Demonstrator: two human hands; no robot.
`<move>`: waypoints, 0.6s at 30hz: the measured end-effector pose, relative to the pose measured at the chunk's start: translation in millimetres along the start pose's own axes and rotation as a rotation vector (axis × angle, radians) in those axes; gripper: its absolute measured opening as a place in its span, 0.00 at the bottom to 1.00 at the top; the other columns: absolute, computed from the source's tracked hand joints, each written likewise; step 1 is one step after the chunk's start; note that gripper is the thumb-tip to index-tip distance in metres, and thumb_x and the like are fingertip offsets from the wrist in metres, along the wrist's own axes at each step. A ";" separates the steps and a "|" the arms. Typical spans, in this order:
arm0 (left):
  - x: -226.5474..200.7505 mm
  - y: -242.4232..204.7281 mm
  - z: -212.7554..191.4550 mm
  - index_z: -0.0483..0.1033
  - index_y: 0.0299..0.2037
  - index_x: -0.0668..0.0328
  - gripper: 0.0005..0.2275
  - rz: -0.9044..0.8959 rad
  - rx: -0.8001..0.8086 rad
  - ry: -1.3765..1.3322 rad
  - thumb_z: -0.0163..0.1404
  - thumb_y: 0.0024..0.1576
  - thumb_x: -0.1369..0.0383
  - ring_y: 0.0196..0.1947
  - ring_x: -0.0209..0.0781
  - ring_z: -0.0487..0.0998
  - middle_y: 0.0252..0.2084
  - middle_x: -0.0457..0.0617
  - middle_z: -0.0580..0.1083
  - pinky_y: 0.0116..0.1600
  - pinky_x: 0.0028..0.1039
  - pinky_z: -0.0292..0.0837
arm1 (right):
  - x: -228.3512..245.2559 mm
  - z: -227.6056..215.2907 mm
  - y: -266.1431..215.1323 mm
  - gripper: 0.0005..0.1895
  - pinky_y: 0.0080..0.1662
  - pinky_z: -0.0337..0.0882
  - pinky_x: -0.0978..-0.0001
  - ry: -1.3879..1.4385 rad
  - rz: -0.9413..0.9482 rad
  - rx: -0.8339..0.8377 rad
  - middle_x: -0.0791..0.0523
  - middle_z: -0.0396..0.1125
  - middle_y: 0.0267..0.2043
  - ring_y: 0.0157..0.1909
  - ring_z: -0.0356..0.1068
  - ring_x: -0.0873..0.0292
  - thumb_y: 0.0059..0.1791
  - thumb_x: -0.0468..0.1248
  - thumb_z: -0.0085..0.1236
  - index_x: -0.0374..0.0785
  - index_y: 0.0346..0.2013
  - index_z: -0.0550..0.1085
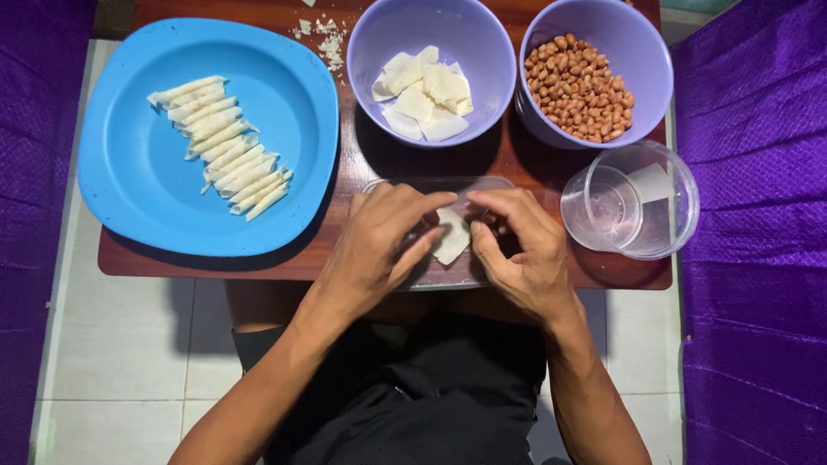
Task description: Preparing peanut-filled rolled snacks by hand
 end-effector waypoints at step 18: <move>4.7 -13.8 -19.6 0.78 0.54 0.55 0.11 -0.018 -0.321 -0.208 0.54 0.62 0.67 0.39 0.49 0.76 0.37 0.48 0.76 0.46 0.34 0.72 | 18.5 4.5 -2.8 0.01 0.45 0.72 0.64 -0.020 -0.136 -0.046 0.56 0.77 0.36 0.38 0.74 0.52 0.50 0.34 0.66 0.41 0.33 0.81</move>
Point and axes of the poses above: each hand's wrist, its own y-axis towards the middle knuckle, its own z-axis out of the palm, x = y × z, the point moved 8 cm from there along y, towards the middle knuckle
